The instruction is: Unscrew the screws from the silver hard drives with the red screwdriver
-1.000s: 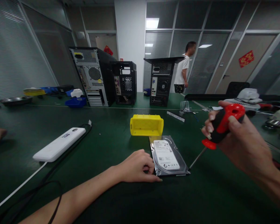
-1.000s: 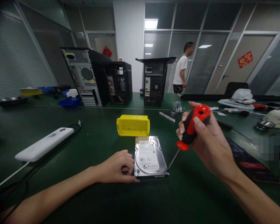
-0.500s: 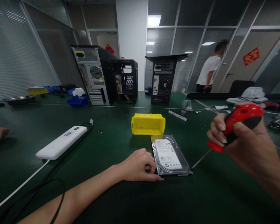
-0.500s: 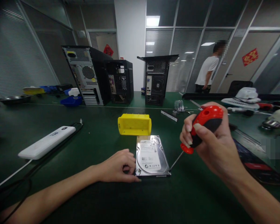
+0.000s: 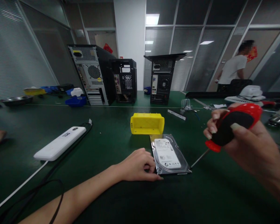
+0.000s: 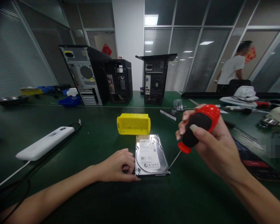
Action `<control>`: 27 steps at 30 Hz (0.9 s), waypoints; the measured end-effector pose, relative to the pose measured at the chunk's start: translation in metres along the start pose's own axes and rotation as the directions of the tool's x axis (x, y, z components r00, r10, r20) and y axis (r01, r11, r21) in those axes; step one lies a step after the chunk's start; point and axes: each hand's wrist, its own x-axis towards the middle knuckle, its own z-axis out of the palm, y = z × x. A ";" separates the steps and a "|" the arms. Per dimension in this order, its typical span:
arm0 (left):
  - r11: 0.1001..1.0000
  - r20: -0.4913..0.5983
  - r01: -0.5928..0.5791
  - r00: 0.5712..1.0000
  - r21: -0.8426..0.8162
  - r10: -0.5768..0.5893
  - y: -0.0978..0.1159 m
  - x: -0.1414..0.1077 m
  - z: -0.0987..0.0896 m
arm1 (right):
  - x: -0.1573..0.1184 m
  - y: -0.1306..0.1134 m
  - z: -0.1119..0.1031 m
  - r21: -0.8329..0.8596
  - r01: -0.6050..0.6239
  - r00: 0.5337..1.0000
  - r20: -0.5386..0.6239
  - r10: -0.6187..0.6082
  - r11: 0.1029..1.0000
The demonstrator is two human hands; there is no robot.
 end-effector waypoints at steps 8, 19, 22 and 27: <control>1.000 -0.013 -0.012 1.000 0.003 0.012 -0.001 0.000 0.002 | -0.002 -0.003 0.001 0.050 -0.004 0.997 0.083 0.000 0.999; 1.000 -0.008 -0.014 1.000 -0.007 0.014 0.001 0.000 0.001 | -0.001 0.003 -0.002 -0.004 -0.012 0.999 0.044 0.012 1.000; 0.994 0.047 -0.041 0.998 -0.105 0.047 -0.005 -0.002 -0.013 | -0.001 0.003 0.000 0.005 -0.012 0.997 0.081 0.011 1.000; 0.937 -0.247 0.305 0.907 -0.169 -0.340 -0.054 -0.035 -0.075 | -0.005 -0.001 -0.001 -0.007 -0.045 0.998 0.030 0.046 0.999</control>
